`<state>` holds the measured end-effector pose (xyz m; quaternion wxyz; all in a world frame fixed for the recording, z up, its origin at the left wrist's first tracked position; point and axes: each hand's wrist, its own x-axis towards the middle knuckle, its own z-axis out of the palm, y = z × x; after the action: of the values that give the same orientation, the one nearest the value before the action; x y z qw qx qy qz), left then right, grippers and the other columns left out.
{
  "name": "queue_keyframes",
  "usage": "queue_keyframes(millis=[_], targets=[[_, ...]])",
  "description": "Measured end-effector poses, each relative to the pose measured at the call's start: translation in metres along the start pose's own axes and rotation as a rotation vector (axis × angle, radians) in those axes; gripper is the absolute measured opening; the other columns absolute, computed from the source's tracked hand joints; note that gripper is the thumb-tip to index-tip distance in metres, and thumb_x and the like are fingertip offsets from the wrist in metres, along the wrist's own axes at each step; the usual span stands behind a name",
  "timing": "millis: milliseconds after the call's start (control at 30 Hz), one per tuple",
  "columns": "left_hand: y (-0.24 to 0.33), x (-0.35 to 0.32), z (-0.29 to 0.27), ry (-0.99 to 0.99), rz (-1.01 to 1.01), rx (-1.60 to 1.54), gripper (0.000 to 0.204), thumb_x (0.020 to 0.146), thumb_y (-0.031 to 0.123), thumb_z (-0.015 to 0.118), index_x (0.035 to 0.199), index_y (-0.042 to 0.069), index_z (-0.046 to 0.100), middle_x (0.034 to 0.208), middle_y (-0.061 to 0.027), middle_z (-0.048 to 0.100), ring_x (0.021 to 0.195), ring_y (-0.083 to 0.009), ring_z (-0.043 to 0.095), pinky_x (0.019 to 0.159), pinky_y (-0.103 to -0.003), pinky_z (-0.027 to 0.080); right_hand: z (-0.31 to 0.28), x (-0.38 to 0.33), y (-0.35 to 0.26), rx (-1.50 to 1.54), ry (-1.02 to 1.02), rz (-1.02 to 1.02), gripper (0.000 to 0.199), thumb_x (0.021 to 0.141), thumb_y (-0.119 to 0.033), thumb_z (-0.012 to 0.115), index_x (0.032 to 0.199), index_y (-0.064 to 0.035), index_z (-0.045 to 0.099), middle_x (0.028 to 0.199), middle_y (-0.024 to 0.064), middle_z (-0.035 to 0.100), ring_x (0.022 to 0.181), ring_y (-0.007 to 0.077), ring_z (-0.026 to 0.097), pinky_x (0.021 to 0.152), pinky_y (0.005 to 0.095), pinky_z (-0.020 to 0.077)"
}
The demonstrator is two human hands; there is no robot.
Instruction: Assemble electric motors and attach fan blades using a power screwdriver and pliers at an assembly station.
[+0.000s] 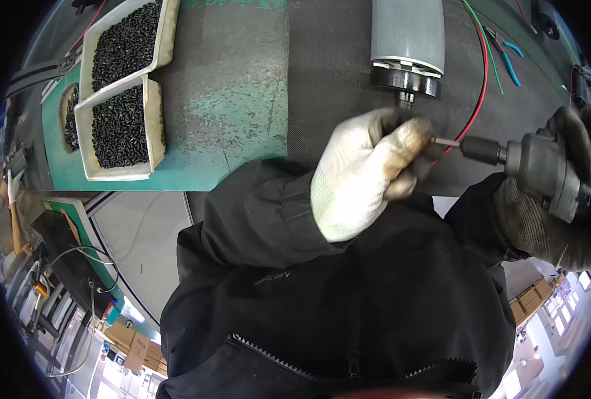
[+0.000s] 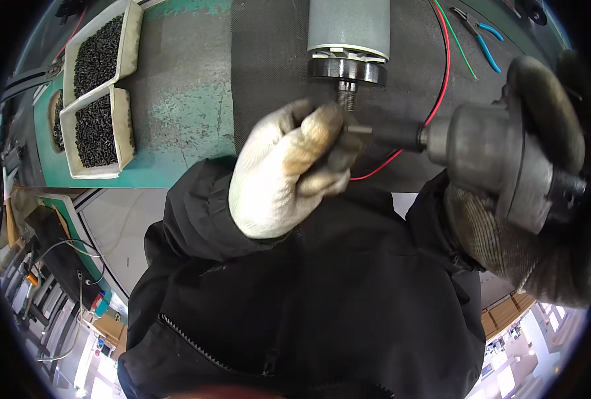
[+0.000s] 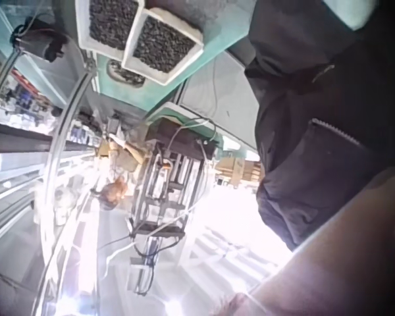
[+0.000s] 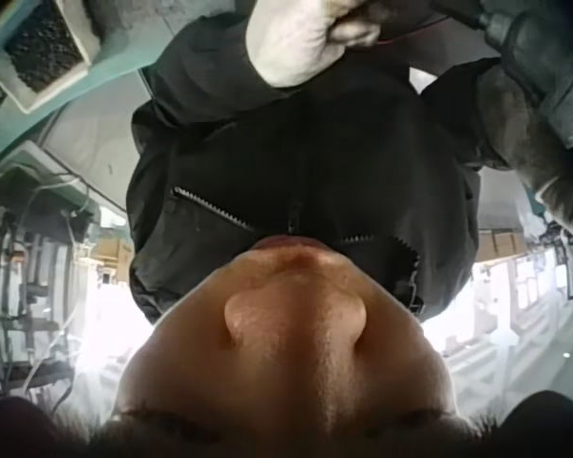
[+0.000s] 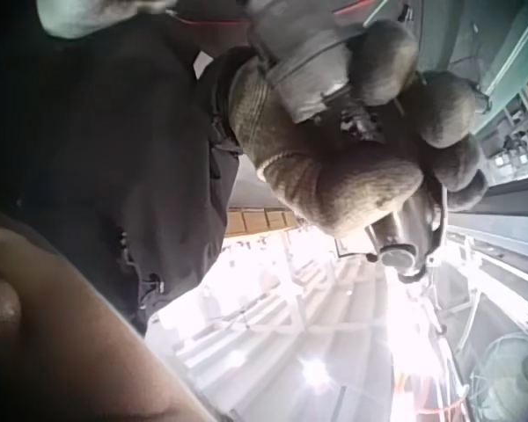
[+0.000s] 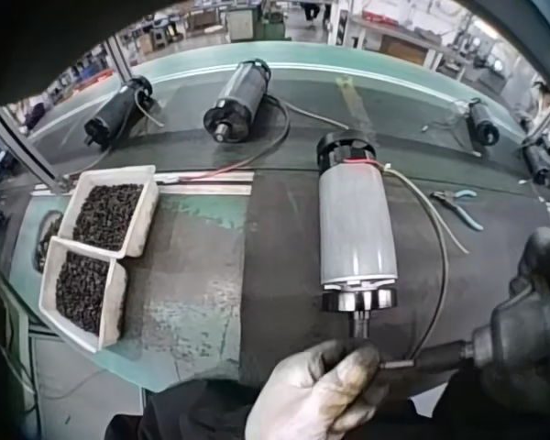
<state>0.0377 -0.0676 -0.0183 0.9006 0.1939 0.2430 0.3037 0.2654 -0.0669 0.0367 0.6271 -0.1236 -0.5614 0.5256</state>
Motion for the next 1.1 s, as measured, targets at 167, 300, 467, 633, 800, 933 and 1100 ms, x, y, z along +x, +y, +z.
queue_keyframes(millis=[167, 300, 467, 633, 800, 933, 1100], targets=[[-0.027, -0.001, -0.013, -0.004, -0.145, -0.336, 0.03, 0.097, 0.039, 0.047, 0.095, 0.01, 0.053, 0.068, 0.0002, 0.049, 0.047, -0.0071, 0.039, 0.052, -0.024, 0.037, 0.043, 0.004, -0.001, 0.139, 0.42, 0.067, 0.036, 0.093, -0.016, 0.041, 0.116, 0.0118, 0.043, 0.113, 0.0287, 0.053, 0.104, 0.0383, 0.057, 0.077, 0.0522, 0.0537], [-0.034, 0.027, -0.02, 0.177, -0.089, -0.423, 0.02, 0.098, 0.031, 0.049, 0.099, 0.011, 0.052, 0.079, -0.0026, 0.056, 0.066, -0.0116, 0.054, 0.061, -0.026, 0.042, 0.024, 0.003, 0.023, 0.161, 0.338, -0.01, 0.036, 0.092, -0.015, 0.044, 0.121, 0.0057, 0.043, 0.12, 0.0274, 0.051, 0.103, 0.0386, 0.059, 0.077, 0.0555, 0.0555], [-0.035, 0.034, -0.027, 0.166, -0.03, -0.465, 0.022, 0.1, 0.019, 0.041, 0.108, 0.001, 0.05, 0.093, -0.0091, 0.056, 0.063, -0.0101, 0.051, 0.059, -0.026, 0.042, 0.021, 0.0, 0.024, -0.082, 0.586, 0.072, 0.028, 0.084, -0.007, 0.058, 0.111, -0.005, 0.049, 0.105, 0.0128, 0.05, 0.089, 0.0216, 0.049, 0.07, 0.0389, 0.0523], [-0.037, 0.036, -0.03, 0.023, -0.173, -0.787, 0.031, 0.103, 0.021, 0.033, 0.118, -0.001, 0.048, 0.097, -0.011, 0.055, 0.06, -0.0083, 0.043, 0.057, -0.024, 0.041, 0.026, 0.002, 0.028, 0.029, 0.554, 0.064, 0.027, 0.085, -0.004, 0.056, 0.11, -0.0076, 0.05, 0.104, 0.012, 0.05, 0.089, 0.0214, 0.049, 0.071, 0.0368, 0.0523], [-0.038, 0.034, -0.027, 0.103, -0.152, -0.666, 0.032, 0.103, 0.023, 0.033, 0.119, 0.0, 0.048, 0.096, -0.0094, 0.055, 0.063, -0.008, 0.045, 0.058, -0.025, 0.042, 0.039, 0.003, 0.032, 0.028, 0.604, 0.077, 0.027, 0.084, -0.002, 0.055, 0.109, -0.0098, 0.05, 0.103, 0.0109, 0.049, 0.088, 0.0224, 0.048, 0.072, 0.0372, 0.0515], [-0.038, 0.033, -0.028, 0.111, -0.159, -0.61, 0.032, 0.103, 0.026, 0.034, 0.116, 0.002, 0.05, 0.095, -0.0079, 0.056, 0.064, -0.0084, 0.046, 0.06, -0.026, 0.044, 0.031, 0.003, 0.037, -0.012, 0.72, 0.046, 0.027, 0.084, -0.002, 0.055, 0.11, -0.0104, 0.05, 0.104, 0.0112, 0.049, 0.088, 0.0223, 0.047, 0.072, 0.0366, 0.0525], [-0.038, 0.032, -0.027, 0.111, -0.128, -0.589, 0.031, 0.102, 0.028, 0.037, 0.113, 0.003, 0.052, 0.091, -0.0058, 0.057, 0.064, -0.0082, 0.046, 0.06, -0.026, 0.045, 0.027, -0.007, 0.039, -0.416, 0.594, 0.015, 0.027, 0.088, -0.009, 0.053, 0.115, -0.0044, 0.05, 0.098, 0.0186, 0.049, 0.098, 0.035, 0.057, 0.075, 0.0485, 0.0574]])
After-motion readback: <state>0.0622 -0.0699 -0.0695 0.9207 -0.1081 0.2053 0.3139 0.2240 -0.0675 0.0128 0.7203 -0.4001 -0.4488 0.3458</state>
